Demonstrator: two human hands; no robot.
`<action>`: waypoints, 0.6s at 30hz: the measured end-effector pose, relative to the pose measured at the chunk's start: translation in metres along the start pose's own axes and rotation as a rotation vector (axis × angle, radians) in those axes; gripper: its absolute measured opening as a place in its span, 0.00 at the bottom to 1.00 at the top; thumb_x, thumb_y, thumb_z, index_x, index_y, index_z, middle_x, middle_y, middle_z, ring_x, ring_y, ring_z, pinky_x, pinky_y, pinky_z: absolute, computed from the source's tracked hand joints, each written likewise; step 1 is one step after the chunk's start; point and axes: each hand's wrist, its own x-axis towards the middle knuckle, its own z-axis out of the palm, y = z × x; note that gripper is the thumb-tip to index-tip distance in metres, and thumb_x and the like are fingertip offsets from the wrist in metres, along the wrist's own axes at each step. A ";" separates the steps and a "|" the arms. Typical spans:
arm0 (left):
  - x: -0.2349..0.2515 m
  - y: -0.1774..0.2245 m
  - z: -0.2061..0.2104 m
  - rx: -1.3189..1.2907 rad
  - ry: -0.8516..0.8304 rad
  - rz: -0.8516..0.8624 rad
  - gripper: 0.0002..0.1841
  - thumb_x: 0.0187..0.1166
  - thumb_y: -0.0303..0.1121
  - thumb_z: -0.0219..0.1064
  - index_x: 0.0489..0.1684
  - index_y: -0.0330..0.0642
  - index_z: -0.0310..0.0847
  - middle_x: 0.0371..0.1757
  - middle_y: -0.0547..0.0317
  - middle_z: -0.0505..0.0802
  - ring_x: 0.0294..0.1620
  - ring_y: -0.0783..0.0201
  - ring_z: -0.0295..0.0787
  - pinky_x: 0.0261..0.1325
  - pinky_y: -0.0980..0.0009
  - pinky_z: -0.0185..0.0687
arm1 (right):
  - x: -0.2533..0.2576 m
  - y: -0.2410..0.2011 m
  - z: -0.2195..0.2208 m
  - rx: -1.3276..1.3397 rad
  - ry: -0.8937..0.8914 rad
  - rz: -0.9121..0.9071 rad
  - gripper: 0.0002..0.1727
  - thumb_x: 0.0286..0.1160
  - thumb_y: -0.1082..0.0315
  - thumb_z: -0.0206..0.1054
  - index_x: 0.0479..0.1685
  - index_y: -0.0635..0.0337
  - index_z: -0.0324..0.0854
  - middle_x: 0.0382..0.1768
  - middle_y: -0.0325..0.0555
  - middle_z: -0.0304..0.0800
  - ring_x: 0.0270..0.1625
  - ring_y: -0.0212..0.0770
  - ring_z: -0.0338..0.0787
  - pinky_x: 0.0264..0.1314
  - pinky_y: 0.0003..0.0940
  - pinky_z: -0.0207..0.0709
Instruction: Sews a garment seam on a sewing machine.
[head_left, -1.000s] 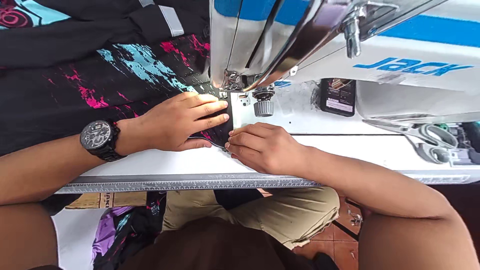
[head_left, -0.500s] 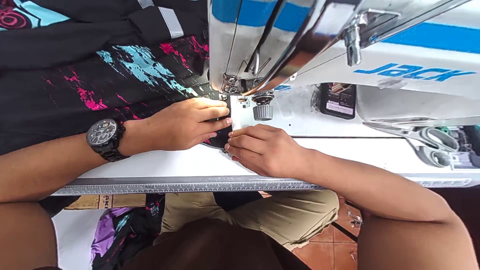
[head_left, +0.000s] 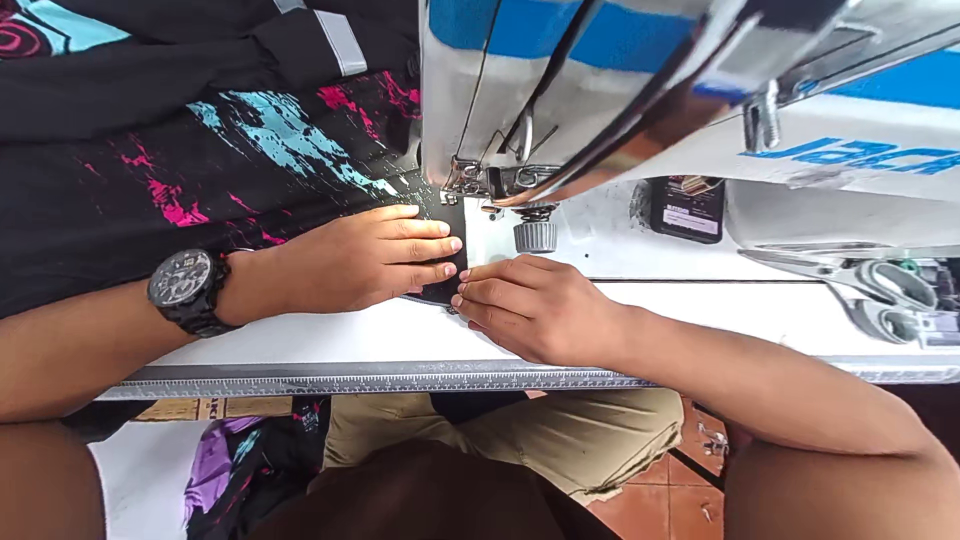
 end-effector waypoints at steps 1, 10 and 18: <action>0.000 -0.003 0.000 -0.013 -0.001 0.015 0.19 0.93 0.32 0.50 0.70 0.44 0.86 0.75 0.51 0.88 0.81 0.51 0.79 0.86 0.52 0.67 | 0.000 0.000 0.000 -0.001 0.002 0.002 0.13 0.88 0.66 0.60 0.53 0.61 0.89 0.51 0.49 0.95 0.61 0.50 0.91 0.53 0.38 0.84; 0.005 -0.020 -0.003 0.038 0.052 0.047 0.19 0.90 0.33 0.53 0.65 0.46 0.90 0.69 0.53 0.91 0.74 0.51 0.83 0.79 0.55 0.71 | 0.005 0.012 0.001 -0.047 0.021 0.028 0.13 0.88 0.68 0.58 0.54 0.61 0.89 0.51 0.50 0.95 0.61 0.50 0.91 0.51 0.39 0.84; 0.006 -0.041 -0.009 0.046 0.103 0.058 0.17 0.87 0.30 0.56 0.56 0.44 0.94 0.60 0.52 0.94 0.67 0.54 0.87 0.73 0.58 0.75 | 0.013 0.036 0.002 -0.117 0.067 0.086 0.15 0.87 0.66 0.58 0.53 0.56 0.93 0.51 0.48 0.96 0.58 0.48 0.92 0.53 0.39 0.84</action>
